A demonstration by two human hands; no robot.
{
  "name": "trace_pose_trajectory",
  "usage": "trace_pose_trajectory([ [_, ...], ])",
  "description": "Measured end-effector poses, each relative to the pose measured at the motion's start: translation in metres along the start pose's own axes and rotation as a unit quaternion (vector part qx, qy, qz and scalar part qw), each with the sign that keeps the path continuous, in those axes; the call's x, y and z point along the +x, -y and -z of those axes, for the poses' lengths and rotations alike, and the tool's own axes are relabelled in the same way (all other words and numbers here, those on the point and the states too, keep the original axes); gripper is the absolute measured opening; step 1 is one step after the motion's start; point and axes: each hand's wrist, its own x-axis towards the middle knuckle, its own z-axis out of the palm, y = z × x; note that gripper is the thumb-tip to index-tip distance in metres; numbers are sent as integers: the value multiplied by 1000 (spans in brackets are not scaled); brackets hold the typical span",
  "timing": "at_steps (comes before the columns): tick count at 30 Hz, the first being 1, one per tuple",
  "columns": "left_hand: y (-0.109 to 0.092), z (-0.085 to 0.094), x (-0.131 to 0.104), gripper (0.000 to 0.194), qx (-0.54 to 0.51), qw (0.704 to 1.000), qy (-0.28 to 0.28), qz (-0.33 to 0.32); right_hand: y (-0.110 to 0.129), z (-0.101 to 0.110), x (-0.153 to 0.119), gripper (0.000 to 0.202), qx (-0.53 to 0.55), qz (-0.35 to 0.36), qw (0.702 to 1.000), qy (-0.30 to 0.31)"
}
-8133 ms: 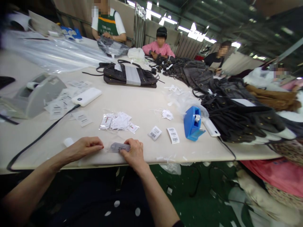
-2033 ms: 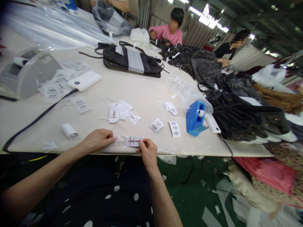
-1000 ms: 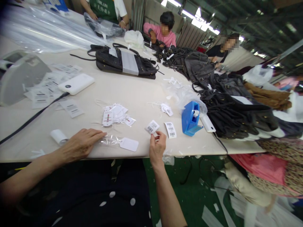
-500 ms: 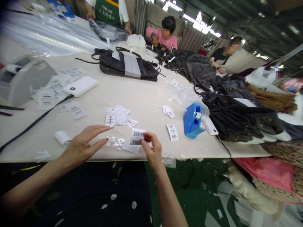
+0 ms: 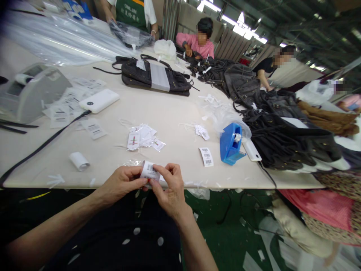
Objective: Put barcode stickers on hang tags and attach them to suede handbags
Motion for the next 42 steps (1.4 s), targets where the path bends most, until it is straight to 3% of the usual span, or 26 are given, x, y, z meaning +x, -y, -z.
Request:
trace_pose_trajectory([
  [3,-7,1,-2,17,24,999,18,-11,4,2,-1,34,-28,17,999,-5],
  [8,-16,1,-4,19,64,998,8,-21,7,-1,-3,31,41,1,999,33],
  [16,-16,-1,-4,20,38,999,-14,0,9,-10,-9,17,81,-61,995,-2],
  [26,-14,-4,-2,23,144,988,-38,-33,6,-16,-11,17,96,-94,990,-40],
  [34,-9,-2,-1,20,173,982,-38,-59,2,-19,-10,19,240,-213,946,-55],
  [38,-10,-3,1,18,187,979,-21,-85,-3,-21,-5,17,290,-249,917,-116],
  [42,-10,-5,9,20,159,984,-7,-82,-17,-16,2,23,240,-164,919,-267],
])
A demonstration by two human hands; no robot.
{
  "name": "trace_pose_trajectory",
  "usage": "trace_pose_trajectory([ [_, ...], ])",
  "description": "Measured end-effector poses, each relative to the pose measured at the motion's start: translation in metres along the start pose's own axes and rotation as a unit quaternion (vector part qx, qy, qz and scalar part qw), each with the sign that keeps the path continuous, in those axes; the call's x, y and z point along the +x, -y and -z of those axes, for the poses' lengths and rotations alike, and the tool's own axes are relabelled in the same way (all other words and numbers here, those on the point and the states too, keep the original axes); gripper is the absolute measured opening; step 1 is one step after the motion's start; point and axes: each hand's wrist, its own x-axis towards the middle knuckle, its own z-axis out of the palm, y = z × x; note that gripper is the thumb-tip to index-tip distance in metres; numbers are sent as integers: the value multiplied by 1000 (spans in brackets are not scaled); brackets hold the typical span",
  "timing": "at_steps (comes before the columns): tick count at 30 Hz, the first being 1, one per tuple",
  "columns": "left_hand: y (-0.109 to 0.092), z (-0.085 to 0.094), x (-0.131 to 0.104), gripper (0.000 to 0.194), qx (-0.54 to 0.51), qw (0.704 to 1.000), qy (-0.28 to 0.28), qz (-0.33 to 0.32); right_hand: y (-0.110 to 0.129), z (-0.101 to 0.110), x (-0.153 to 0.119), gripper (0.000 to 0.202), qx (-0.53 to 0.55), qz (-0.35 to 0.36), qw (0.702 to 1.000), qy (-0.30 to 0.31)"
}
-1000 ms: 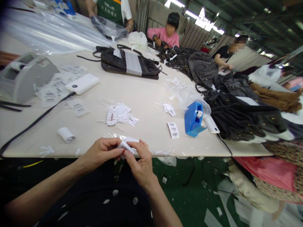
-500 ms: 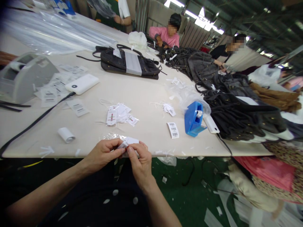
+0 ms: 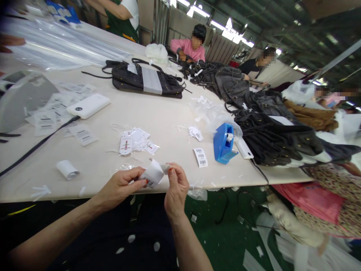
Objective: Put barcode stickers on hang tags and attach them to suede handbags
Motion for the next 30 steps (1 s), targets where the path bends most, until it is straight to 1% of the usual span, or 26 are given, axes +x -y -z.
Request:
trace_pose_trajectory([
  [2,0,-1,9,21,-14,1000,-7,7,-3,7,10,30,-17,93,995,-13],
  [4,1,-1,23,22,-11,1000,-19,3,-2,17,20,40,-44,190,981,2],
  [6,1,-3,41,21,6,999,-31,-13,1,26,29,49,-80,291,953,23],
  [8,3,-7,60,19,21,999,-29,-33,6,34,34,54,-120,379,917,37],
  [9,5,-9,69,18,28,999,-17,-37,9,37,36,54,-139,411,900,38],
  [11,11,-14,83,15,66,997,-1,-34,13,42,37,53,-171,453,875,34],
  [12,14,-17,87,16,101,994,-8,-33,15,45,37,52,-184,465,866,32],
  [13,16,-19,89,19,143,989,-28,-37,16,46,36,50,-196,472,859,29],
  [15,15,-22,85,27,208,972,-86,-65,16,50,34,49,-220,478,850,28],
  [16,12,-22,80,26,214,969,-101,-75,16,51,32,48,-231,478,847,29],
  [17,8,-22,73,22,192,974,-93,-71,15,52,31,47,-240,478,844,30],
  [18,2,-22,66,20,144,986,-61,-49,14,53,30,47,-246,478,843,32],
  [19,-4,-21,58,23,74,997,-11,-13,13,53,29,47,-250,478,841,35],
  [20,-10,-20,51,27,-6,999,40,31,12,53,29,46,-252,478,841,38],
  [21,-16,-19,44,31,-84,990,85,73,11,52,28,46,-250,476,842,40],
  [22,-21,-18,39,33,-151,976,115,105,10,51,28,46,-246,474,845,42],
  [23,-24,-18,34,34,-202,963,129,127,9,49,27,46,-241,470,848,45],
  [25,-28,-18,28,31,-260,944,138,151,8,45,26,46,-231,463,854,54],
  [27,-29,-19,25,27,-289,932,145,161,7,42,25,47,-228,456,857,67],
  [30,-31,-20,25,16,-298,928,142,171,6,39,21,48,-232,450,858,87],
])
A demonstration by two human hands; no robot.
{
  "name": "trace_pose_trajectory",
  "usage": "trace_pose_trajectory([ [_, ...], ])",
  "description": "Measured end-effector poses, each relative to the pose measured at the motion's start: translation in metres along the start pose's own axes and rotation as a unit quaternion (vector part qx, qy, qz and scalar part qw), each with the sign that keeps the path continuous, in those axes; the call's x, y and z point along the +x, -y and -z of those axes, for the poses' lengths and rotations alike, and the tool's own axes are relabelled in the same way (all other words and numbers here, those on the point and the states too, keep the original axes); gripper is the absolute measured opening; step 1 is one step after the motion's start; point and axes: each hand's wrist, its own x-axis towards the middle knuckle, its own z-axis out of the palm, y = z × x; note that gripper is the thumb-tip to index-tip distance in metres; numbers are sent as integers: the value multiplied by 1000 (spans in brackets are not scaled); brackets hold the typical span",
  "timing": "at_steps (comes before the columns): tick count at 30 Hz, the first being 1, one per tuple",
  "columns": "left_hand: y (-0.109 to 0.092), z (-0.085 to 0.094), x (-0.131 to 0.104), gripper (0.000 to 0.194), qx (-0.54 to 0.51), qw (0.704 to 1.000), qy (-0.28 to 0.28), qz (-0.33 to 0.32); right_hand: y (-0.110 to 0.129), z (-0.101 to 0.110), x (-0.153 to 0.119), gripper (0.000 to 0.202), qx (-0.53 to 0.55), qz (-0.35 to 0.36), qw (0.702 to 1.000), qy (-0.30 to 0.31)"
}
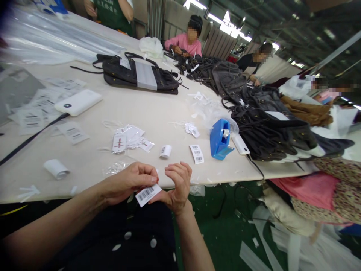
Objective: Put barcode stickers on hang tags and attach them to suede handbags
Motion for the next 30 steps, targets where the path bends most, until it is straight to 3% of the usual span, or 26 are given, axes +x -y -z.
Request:
trace_pose_trajectory([
  [4,-1,-2,-1,7,-3,1000,-12,9,2,-3,-5,51,10,4,1000,18],
  [13,8,-4,2,8,-65,996,-36,39,10,-14,-10,62,28,-9,999,40],
  [18,3,17,-10,17,31,991,-124,-26,8,-10,-16,63,46,-33,998,35],
  [21,7,48,-35,22,175,956,-230,-53,2,-7,-25,62,60,-67,995,34],
  [24,23,82,-64,23,334,889,-311,-18,-1,-7,-34,61,87,-98,991,33],
  [27,42,105,-83,19,452,827,-334,29,0,-13,-37,60,115,-117,985,48],
  [30,47,113,-86,14,531,785,-317,48,4,-17,-35,59,125,-123,982,69],
])
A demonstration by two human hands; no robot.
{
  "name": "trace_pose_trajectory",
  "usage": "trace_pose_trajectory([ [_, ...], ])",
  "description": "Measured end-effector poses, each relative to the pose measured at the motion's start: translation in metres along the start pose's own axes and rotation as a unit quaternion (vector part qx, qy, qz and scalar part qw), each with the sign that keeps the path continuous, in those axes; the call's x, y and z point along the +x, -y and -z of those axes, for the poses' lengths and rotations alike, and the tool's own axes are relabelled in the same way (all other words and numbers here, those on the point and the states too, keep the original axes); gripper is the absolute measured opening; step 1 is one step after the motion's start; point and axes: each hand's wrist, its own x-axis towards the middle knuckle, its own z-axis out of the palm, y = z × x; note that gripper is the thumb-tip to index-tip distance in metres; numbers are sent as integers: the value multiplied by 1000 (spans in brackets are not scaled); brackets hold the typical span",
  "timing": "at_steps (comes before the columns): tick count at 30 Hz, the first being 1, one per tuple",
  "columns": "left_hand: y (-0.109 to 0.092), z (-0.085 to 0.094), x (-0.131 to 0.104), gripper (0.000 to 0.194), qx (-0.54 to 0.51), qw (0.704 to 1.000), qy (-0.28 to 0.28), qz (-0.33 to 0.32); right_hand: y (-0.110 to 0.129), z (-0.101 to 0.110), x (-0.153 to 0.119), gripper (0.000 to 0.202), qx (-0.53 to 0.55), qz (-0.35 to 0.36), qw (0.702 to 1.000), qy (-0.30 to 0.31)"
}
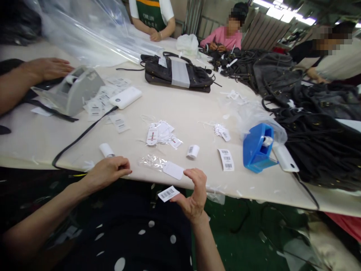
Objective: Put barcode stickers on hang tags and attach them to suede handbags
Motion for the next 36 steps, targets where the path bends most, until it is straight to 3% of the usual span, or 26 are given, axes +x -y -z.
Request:
trace_pose_trajectory([
  [4,-3,8,10,21,44,999,-7,25,6,-1,4,55,-4,8,1000,5],
  [9,2,13,16,14,-25,999,12,23,11,1,1,55,-7,2,1000,5],
  [14,-17,15,-1,15,-73,992,-100,11,15,-6,4,58,-36,43,998,23],
  [15,-25,15,-7,17,-115,989,-88,4,16,-9,5,60,-45,58,997,20],
  [17,-44,10,-16,21,-235,972,0,-1,19,-14,9,63,-56,86,995,15],
  [20,-69,-3,-26,29,-420,894,155,18,22,-19,12,61,-59,110,992,12],
  [23,-82,-17,-31,33,-523,818,236,46,23,-18,12,56,-64,120,991,17],
  [26,-84,-24,-33,35,-561,781,267,63,22,-15,10,54,-82,126,988,23],
  [33,-82,-28,-35,30,-618,730,278,87,19,-15,8,53,-93,136,986,30],
  [36,-82,-29,-34,28,-615,733,276,92,19,-15,8,53,-86,134,987,23],
])
